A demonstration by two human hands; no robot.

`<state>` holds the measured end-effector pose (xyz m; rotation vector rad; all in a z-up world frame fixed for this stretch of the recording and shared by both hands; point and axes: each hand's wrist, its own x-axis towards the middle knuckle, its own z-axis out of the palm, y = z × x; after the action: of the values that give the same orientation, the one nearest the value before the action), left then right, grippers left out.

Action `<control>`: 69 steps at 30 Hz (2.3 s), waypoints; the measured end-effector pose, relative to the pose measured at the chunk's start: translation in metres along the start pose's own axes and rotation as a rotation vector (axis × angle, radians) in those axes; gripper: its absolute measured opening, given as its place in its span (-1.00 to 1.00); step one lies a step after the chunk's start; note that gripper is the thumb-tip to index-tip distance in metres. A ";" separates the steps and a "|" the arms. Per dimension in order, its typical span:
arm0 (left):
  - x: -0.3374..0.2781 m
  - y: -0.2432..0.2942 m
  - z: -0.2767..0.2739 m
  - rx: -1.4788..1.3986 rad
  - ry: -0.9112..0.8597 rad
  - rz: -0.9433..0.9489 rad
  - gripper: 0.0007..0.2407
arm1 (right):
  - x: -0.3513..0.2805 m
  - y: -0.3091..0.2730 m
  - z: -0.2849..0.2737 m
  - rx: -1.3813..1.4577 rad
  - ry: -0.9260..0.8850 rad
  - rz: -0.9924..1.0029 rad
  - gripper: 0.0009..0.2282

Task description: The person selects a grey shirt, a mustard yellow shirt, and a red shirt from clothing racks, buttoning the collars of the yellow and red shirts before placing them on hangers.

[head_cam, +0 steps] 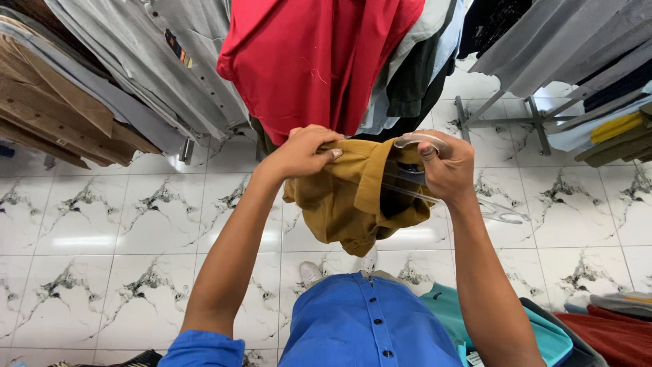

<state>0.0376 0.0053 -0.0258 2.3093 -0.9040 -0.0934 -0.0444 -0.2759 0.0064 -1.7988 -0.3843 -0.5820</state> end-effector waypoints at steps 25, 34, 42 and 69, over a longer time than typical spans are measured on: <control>-0.046 -0.009 -0.040 -0.464 0.226 -0.061 -0.69 | 0.020 0.066 -0.027 0.029 0.051 0.020 -0.54; -0.033 -0.021 -0.061 -0.040 0.336 0.183 -0.95 | 0.022 0.095 -0.031 -0.014 -0.048 0.039 -0.59; -0.024 0.016 -0.029 0.315 0.203 0.185 -0.74 | 0.029 0.072 -0.001 0.034 0.066 -0.037 -0.55; -0.003 0.018 0.040 0.188 -0.068 0.042 -0.67 | 0.025 0.034 0.007 -0.090 -0.779 0.394 -0.84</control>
<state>0.0128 -0.0249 -0.0473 2.4714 -1.0338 -0.0729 -0.0043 -0.2800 -0.0075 -2.0682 -0.5060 0.4073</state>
